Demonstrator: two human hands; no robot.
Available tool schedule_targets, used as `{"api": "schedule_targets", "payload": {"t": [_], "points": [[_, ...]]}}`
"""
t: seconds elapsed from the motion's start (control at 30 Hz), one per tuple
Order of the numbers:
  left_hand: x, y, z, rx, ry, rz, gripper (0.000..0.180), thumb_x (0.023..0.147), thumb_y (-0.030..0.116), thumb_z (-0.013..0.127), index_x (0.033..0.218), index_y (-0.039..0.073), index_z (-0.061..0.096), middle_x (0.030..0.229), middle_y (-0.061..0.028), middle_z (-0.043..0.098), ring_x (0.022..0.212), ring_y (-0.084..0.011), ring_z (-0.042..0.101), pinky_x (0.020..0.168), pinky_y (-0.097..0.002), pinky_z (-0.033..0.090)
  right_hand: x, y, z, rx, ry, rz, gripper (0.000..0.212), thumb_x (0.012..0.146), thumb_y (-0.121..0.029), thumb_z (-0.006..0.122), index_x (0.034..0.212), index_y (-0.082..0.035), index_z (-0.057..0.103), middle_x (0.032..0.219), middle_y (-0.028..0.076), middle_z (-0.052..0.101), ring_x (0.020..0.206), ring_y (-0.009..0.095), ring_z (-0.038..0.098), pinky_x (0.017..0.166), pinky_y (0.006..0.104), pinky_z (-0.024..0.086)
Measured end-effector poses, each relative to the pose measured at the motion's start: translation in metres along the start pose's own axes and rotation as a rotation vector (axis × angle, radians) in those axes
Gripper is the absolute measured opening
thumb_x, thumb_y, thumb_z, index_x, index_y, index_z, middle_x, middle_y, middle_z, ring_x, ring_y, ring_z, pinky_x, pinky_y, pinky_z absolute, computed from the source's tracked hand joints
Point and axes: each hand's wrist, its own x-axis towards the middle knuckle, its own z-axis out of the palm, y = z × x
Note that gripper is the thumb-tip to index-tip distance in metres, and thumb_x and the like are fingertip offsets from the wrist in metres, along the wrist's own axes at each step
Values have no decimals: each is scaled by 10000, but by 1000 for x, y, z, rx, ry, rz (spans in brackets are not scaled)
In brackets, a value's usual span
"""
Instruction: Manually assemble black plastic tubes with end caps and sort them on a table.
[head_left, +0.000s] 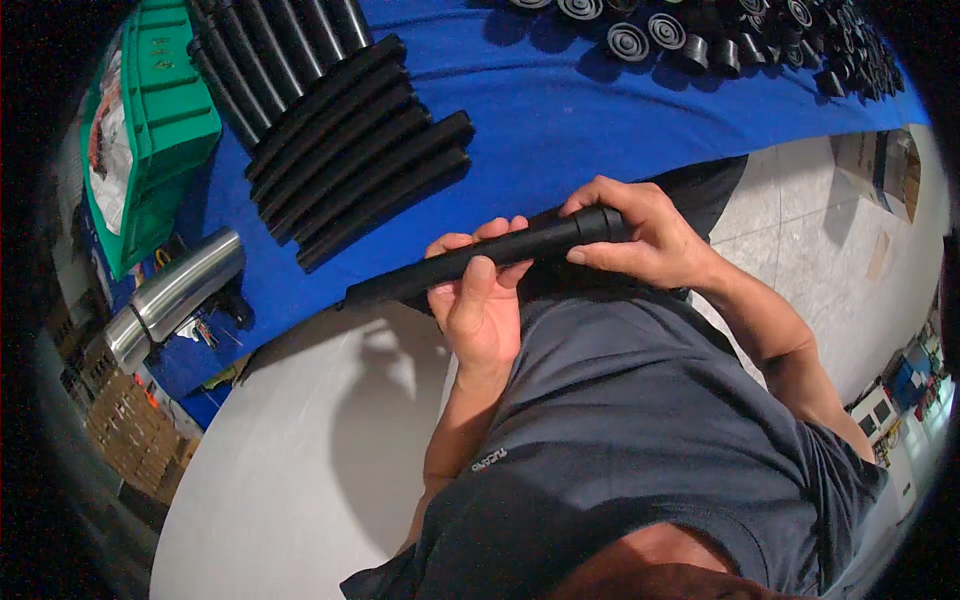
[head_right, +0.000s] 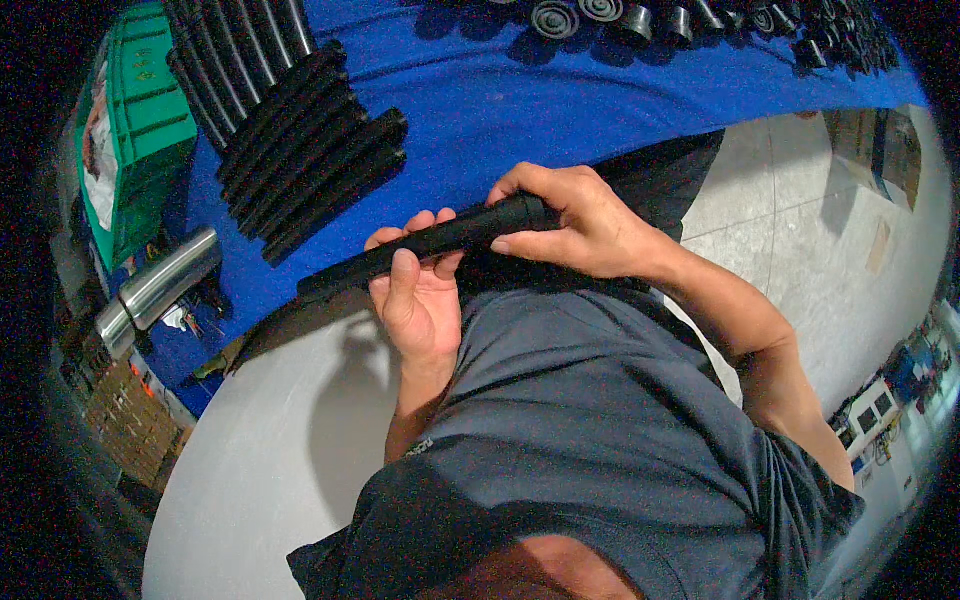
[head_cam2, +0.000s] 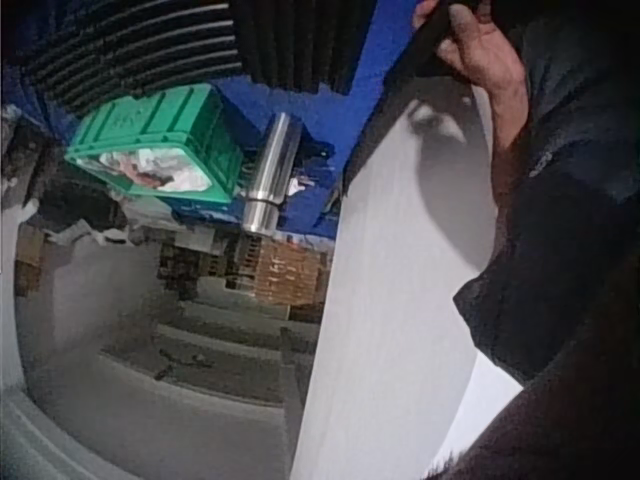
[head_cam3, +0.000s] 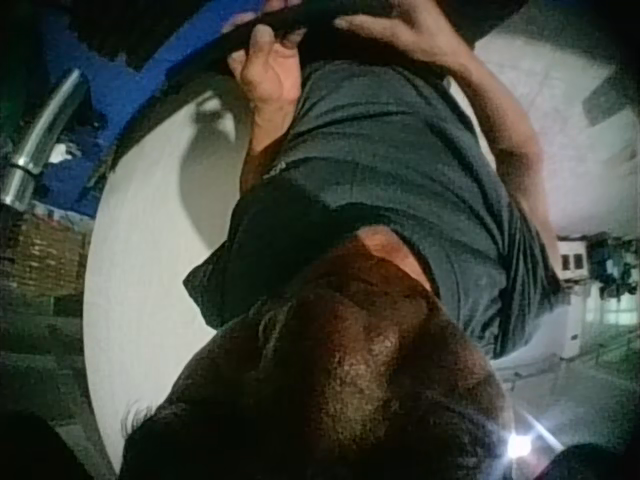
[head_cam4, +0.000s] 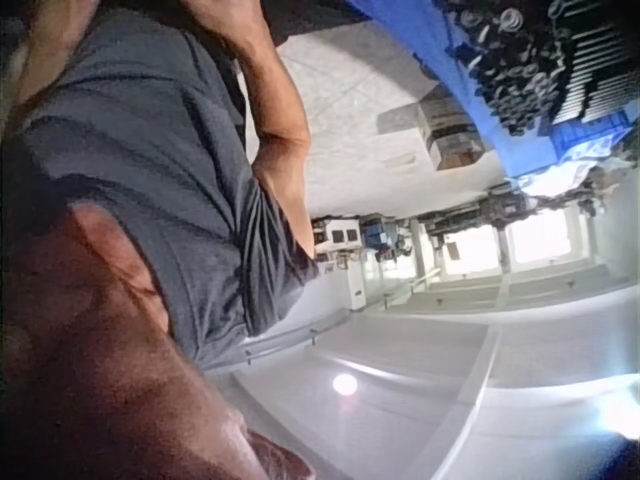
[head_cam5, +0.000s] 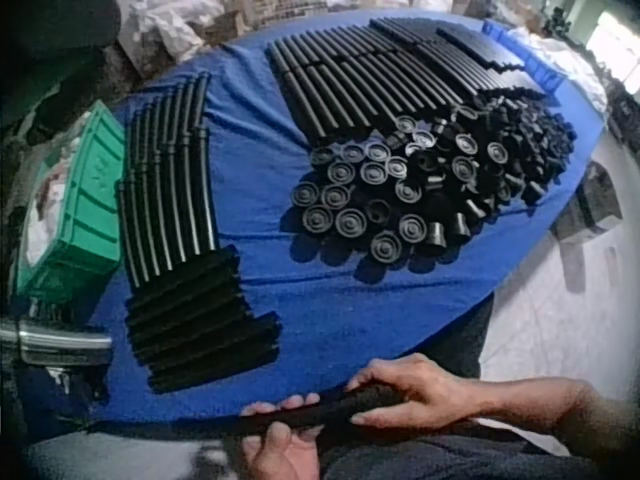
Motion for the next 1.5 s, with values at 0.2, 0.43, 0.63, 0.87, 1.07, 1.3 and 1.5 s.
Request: {"api": "schedule_targets", "payload": {"t": [0.2, 0.43, 0.63, 0.87, 1.07, 1.3, 1.5], "points": [[2, 2, -7, 80, -11, 41, 293, 942, 192, 620, 1189, 70, 519, 1180, -230, 620, 1092, -390, 621, 854, -466, 595, 2, -2, -2, -71, 37, -171, 419, 779, -209, 779, 1086, 3, 589, 985, 122, 638, 895, 213, 634, 748, 373, 488], [3, 11, 2, -100, -137, 39, 351, 864, 37, 669, 1176, 98, 519, 1215, -199, 611, 1149, -395, 592, 963, -515, 511, 2, -17, -9, 90, -153, 76, 388, 800, -237, 764, 1070, -13, 597, 975, 135, 651, 847, 287, 646, 741, 385, 493], [2, 14, -5, -67, -69, -21, 280, 910, 118, 641, 1165, 89, 527, 1140, -182, 645, 1105, -398, 612, 869, -504, 573, 6, -22, 3, -304, -50, -323, 361, 813, -192, 746, 1080, -2, 596, 927, 144, 626, 771, 326, 618, 672, 409, 508], [1, 19, 8, -1, -15, 64, 224, 934, 88, 595, 1141, 81, 511, 1117, -183, 626, 1090, -382, 614, 879, -484, 574, 11, -19, 4, -151, 1, -232, 333, 821, -214, 746, 1048, -13, 611, 822, 134, 602, 699, 299, 596, 604, 380, 462], [12, 42, 13, 46, 75, 238, 211, 937, 101, 592, 1138, 66, 539, 1122, -185, 638, 1078, -370, 626, 783, -439, 622, 59, -29, 1, -164, -106, -417, 337, 866, -251, 700, 1069, -3, 594, 858, 159, 605, 702, 319, 604, 609, 405, 481], [36, 79, 20, 132, 15, 420, 266, 975, 191, 562, 1200, 55, 517, 1181, -205, 626, 1147, -369, 595, 875, -452, 590, 141, -37, -11, -130, -331, -671, 366, 846, -310, 721, 1021, -7, 614, 712, 128, 621, 640, 280, 634, 573, 369, 492], [54, 85, 31, 242, -117, 469, 303, 936, 108, 606, 1223, 73, 516, 1247, -208, 591, 1165, -391, 580, 923, -536, 546, 144, -33, -29, 263, -513, -127, 363, 836, -337, 743, 986, -22, 640, 625, 24, 592, 542, 108, 577, 479, 281, 447]]}}
